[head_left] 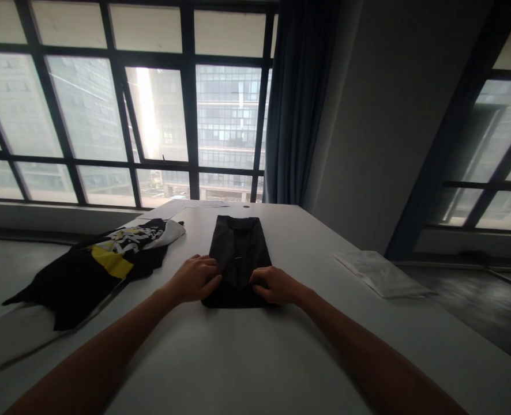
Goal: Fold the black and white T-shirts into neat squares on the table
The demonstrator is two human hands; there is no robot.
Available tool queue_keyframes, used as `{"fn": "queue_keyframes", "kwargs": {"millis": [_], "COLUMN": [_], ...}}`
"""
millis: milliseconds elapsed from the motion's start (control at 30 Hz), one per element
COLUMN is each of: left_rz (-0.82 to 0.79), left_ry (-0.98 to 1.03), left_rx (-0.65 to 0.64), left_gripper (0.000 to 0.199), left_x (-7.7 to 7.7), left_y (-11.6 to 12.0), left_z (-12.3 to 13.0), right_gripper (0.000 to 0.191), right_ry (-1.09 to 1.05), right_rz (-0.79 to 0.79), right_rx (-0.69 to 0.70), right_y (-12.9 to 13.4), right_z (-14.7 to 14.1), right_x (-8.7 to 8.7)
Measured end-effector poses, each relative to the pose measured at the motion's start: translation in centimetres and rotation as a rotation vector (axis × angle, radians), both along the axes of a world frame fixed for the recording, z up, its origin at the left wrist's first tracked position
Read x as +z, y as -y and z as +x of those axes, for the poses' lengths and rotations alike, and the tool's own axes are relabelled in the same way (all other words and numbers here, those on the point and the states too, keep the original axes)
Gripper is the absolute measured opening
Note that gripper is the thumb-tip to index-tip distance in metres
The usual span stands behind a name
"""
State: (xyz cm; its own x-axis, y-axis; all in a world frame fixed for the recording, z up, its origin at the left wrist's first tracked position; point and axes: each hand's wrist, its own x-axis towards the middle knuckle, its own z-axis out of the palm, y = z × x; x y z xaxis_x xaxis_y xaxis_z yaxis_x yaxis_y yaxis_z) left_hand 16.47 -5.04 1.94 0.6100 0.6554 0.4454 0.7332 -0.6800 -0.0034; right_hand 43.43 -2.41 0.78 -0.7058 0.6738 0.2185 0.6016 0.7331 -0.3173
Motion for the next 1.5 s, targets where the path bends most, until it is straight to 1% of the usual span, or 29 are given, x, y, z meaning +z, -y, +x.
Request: {"fn": "queue_keyframes", "kwargs": {"millis": [67, 133, 200, 233, 267, 333, 367, 433, 500, 533, 567, 600, 667, 700, 767, 833, 900, 967, 1033, 1133, 1200, 1267, 1300, 1333, 1367, 1433, 1467, 1500], "left_rz": [-0.056, -0.122, -0.217, -0.275, -0.333, -0.436, -0.478, -0.557, -0.616, -0.613, -0.586, -0.539, -0.443, -0.416, -0.399, -0.382, -0.356, -0.339, -0.343, -0.418, -0.553, -0.734, -0.812, -0.864, -0.884, -0.879, -0.874, -0.878], "left_ry": [-0.024, -0.012, -0.01, -0.017, -0.028, -0.048, -0.054, -0.056, -0.012, 0.033, 0.082, 0.125, 0.161, 0.152, 0.125, 0.114, 0.124, 0.149, 0.17, 0.185, 0.217, 0.335, 0.434, 0.55, 0.674, 0.865, 0.919, 0.949], "left_rx": [-0.03, -0.034, -0.016, -0.002, 0.014, 0.045, 0.053, 0.036, -0.013, -0.028, -0.031, -0.025, -0.013, -0.019, -0.048, -0.068, -0.081, -0.094, -0.104, -0.119, -0.16, -0.215, -0.22, -0.194, -0.136, 0.051, 0.145, 0.216], "left_gripper": [0.034, 0.036, 0.041, 0.049, 0.057, 0.064, 0.065, 0.066, 0.059, 0.053, 0.047, 0.044, 0.043, 0.043, 0.04, 0.035, 0.032, 0.03, 0.028, 0.026, 0.022, 0.024, 0.029, 0.034, 0.04, 0.05, 0.055, 0.06], "left_x": [-0.1, -0.9, -2.4, -3.2, -4.1, -5.3, -5.5, -5.3, -4.5, -4.1, -3.7, -3.5, -3.5, -3.7, -4.3, -4.8, -5.0, -4.8, -3.9, -2.0, -0.9, -0.5, -0.6, -0.8, -1.2, -2.2, -2.7, -3.1], "left_y": [0.0, -0.3, -0.9, -1.2, -1.5, -1.9, -2.0, -2.2, -2.4, -2.6, -2.8, -3.0, -3.4, -3.5, -3.8, -4.0, -4.1, -4.1, -3.7, -2.7, -2.2, -2.2, -2.4, -2.7, -3.1, -3.8, -4.0, -4.2], "left_z": [0.0, 0.0, 0.0, 0.0, 0.0, -0.1, -0.2, -0.6, -1.4, -1.9, -2.5, -3.1, -4.0, -4.2, -4.4, -4.1, -3.8, -3.7, -3.7, -3.9, -4.1, -4.0, -3.9, -3.6, -3.3, -2.7, -2.4, -2.3], "right_gripper": [0.017, 0.027, 0.035, 0.042, 0.05, 0.065, 0.068, 0.061, 0.046, 0.04, 0.038, 0.04, 0.05, 0.053, 0.05, 0.041, 0.031, 0.024, 0.02, 0.017, 0.015, 0.019, 0.021, 0.023, 0.024, 0.027, 0.03, 0.033], "right_ry": [0.018, 0.009, -0.019, -0.007, 0.029, 0.136, 0.171, 0.151, 0.079, 0.059, 0.058, 0.074, 0.109, 0.108, 0.072, 0.016, -0.038, -0.098, -0.143, -0.141, -0.121, -0.173, -0.237, -0.313, -0.38, -0.413, -0.388, -0.352], "right_rz": [-0.047, -0.054, 0.011, 0.03, 0.015, -0.1, -0.167, -0.234, -0.19, -0.15, -0.114, -0.093, -0.102, -0.119, -0.152, -0.169, -0.173, -0.164, -0.179, -0.272, -0.405, -0.557, -0.612, -0.641, -0.65, -0.665, -0.687, -0.719], "right_rx": [-0.015, -0.042, -0.084, -0.104, -0.126, -0.155, -0.154, -0.135, -0.156, -0.198, -0.249, -0.292, -0.323, -0.31, -0.255, -0.209, -0.181, -0.153, -0.111, -0.055, -0.009, 0.019, 0.002, -0.055, -0.152, -0.401, -0.506, -0.574], "right_y": [0.1, 0.2, 0.1, 0.0, -0.1, -0.5, -0.8, -1.4, -2.1, -2.4, -2.7, -3.0, -3.4, -3.6, -3.9, -4.2, -4.3, -4.3, -4.0, -3.6, -3.4, -3.4, -3.5, -3.6, -3.8, -4.1, -4.3, -4.4], "right_z": [0.1, 0.0, -0.1, -0.1, -0.1, 0.1, 0.4, 1.2, 2.3, 2.9, 3.5, 4.1, 5.1, 5.4, 5.7, 5.7, 5.6, 5.5, 5.6, 6.0, 6.2, 6.2, 6.0, 5.8, 5.6, 5.4, 5.3, 5.4], "right_x": [0.4, 0.5, 0.3, 0.0, -0.3, -0.9, -1.1, -1.1, -0.7, -0.4, -0.2, -0.1, 0.0, -0.1, -0.5, -0.9, -1.2, -1.1, -0.6, 0.8, 1.6, 2.0, 2.0, 1.8, 1.6, 1.0, 0.7, 0.4]}}
